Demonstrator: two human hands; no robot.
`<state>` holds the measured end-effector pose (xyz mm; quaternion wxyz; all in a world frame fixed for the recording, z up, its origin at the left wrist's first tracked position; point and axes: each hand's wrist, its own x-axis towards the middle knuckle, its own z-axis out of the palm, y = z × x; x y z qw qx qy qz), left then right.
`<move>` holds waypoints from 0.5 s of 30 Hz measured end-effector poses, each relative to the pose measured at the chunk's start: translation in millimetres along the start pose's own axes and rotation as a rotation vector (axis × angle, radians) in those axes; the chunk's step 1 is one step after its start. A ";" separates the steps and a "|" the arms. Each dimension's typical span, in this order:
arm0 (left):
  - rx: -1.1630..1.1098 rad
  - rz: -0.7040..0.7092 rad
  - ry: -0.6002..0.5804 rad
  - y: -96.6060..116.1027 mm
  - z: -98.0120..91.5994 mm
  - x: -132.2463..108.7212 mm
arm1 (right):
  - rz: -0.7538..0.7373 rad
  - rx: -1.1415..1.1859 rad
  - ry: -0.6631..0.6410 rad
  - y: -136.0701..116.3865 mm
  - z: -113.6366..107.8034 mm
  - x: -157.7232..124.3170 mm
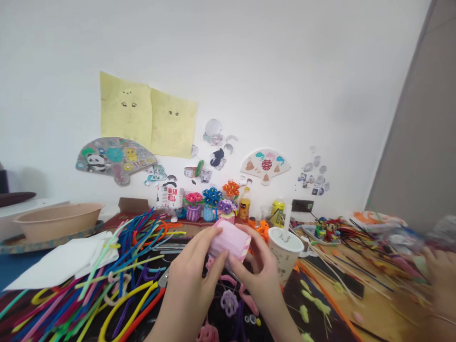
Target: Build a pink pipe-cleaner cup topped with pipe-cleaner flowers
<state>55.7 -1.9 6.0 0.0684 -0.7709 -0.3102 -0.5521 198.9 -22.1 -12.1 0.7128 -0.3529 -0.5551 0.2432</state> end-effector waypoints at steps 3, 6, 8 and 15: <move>0.031 0.036 0.003 1.5 -0.9 0.2 | -0.015 -0.035 0.019 0.4 0.6 0.4; 0.058 0.075 0.007 2.0 -0.1 -0.4 | -0.048 -0.073 0.025 2.3 0.5 0.6; 0.071 0.083 0.013 1.0 1.2 -1.7 | -0.071 -0.091 0.024 4.2 0.1 0.4; 0.145 0.135 0.054 1.1 4.2 -3.6 | -0.083 -0.101 0.015 6.0 1.5 -3.5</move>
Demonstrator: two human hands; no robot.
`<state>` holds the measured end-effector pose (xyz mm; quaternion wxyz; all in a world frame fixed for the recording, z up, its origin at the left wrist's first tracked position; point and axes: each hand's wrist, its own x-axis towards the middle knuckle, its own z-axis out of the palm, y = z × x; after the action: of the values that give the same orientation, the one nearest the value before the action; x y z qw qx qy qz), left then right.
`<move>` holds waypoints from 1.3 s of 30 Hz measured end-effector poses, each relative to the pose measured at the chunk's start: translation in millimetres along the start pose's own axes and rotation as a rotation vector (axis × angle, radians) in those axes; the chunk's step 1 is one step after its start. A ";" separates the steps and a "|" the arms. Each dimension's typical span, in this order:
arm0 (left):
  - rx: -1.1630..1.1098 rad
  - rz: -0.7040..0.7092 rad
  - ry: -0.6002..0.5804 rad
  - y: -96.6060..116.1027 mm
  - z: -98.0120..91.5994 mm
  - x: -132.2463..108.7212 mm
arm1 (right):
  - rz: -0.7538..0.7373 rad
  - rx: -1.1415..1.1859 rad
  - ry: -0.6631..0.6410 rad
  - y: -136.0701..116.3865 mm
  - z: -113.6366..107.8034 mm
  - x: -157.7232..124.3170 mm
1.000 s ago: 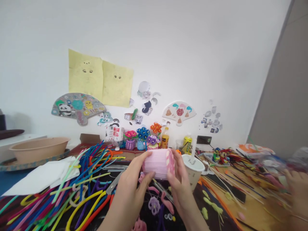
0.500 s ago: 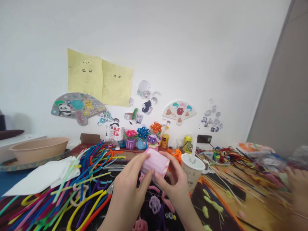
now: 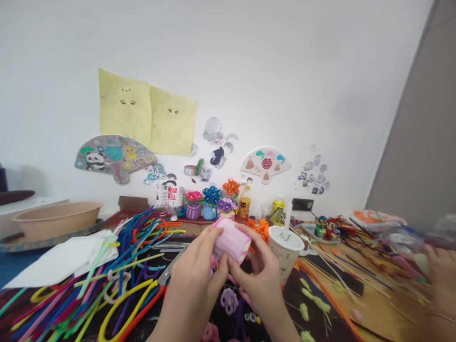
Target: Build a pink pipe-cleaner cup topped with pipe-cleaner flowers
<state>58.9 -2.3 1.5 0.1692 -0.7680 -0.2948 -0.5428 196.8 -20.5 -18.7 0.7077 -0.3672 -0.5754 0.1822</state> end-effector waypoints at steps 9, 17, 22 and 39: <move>0.037 0.014 0.021 3.1 0.0 -3.5 | -0.054 -0.038 0.039 -2.1 3.0 -0.5; 0.096 0.053 0.058 6.2 -0.7 -0.8 | -0.063 -0.042 0.020 -3.1 2.2 -0.6; 0.116 0.068 0.084 9.7 -1.7 2.8 | -0.025 -0.032 0.017 -3.5 1.6 -1.1; -0.011 -0.040 -0.032 3.8 -6.2 0.6 | -0.033 -0.081 0.061 -2.1 -1.9 -1.2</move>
<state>57.0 -8.7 4.4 0.1494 -0.7713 -0.3098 -0.5355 198.0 -23.3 -18.2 0.7126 -0.3914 -0.5662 0.1359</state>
